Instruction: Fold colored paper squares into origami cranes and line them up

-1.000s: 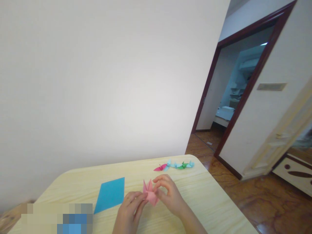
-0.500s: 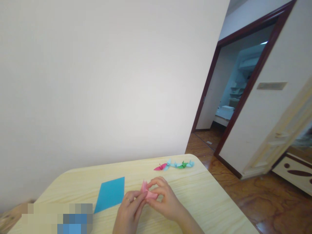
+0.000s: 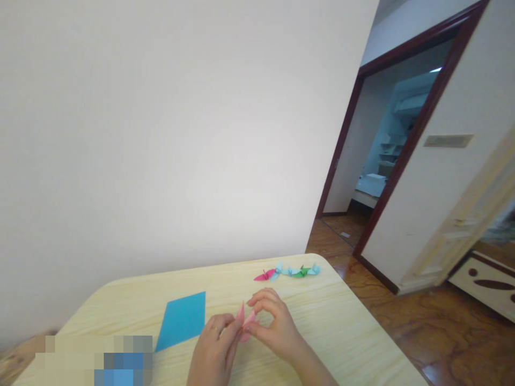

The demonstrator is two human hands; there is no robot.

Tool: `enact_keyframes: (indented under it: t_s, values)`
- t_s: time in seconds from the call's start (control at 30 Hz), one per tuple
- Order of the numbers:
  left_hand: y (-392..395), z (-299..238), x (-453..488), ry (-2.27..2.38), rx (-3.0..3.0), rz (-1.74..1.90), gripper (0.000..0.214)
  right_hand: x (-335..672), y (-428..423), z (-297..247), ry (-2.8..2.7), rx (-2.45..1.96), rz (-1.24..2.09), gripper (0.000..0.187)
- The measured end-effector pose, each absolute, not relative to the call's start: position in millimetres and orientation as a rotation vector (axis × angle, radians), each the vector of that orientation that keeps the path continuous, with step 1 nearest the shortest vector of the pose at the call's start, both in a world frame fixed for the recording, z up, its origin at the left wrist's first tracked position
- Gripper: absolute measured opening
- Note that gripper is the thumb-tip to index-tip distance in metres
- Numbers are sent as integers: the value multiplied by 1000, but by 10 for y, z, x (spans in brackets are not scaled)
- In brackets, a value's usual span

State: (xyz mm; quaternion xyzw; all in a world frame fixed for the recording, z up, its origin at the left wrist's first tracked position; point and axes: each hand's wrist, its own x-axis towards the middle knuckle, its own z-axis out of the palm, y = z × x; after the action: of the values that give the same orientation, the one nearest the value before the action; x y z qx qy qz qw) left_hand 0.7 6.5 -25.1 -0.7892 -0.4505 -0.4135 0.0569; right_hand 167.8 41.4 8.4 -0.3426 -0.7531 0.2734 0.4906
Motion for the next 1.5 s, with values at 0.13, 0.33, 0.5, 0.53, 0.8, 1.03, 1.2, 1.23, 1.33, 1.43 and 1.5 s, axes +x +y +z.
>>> enact_keyframes:
  t_s: [0.13,0.33,0.5,0.53,0.8,1.03,1.2,1.23,1.33,1.43,1.5]
  values:
    - [73,-249,14,-1376,-2386,-1255,23,1682,389,116,-1784,-895,722,23]
    - [65,-237,39,-1395,-2358,-1358,18,1673,379,146,-1869,-841,675,8]
    - [75,-270,20,-1394,-2260,-1381,17,1679,367,167,-1876,-819,704,6]
    - [77,-273,14,-1396,-2253,-1383,16,1680,364,174,-1874,-813,711,6]
    - [63,-267,19,-1404,-2234,-1395,14,1658,361,202,-1829,-773,801,9]
    - [77,-270,15,-1387,-2201,-1399,18,1648,349,179,-1827,-768,812,8]
    - [80,-281,20,-1412,-2253,-1416,19,1643,349,167,-1824,-805,800,9]
    - [77,-286,23,-1421,-2267,-1426,18,1642,353,162,-1822,-800,792,9]
    - [66,-294,32,-1445,-2311,-1465,16,1641,367,147,-1808,-782,777,9]
    - [59,-278,40,-1468,-2327,-1544,15,1641,367,150,-1791,-759,774,9]
    - [54,-257,48,-1487,-2351,-1602,14,1639,355,164,-1778,-738,775,8]
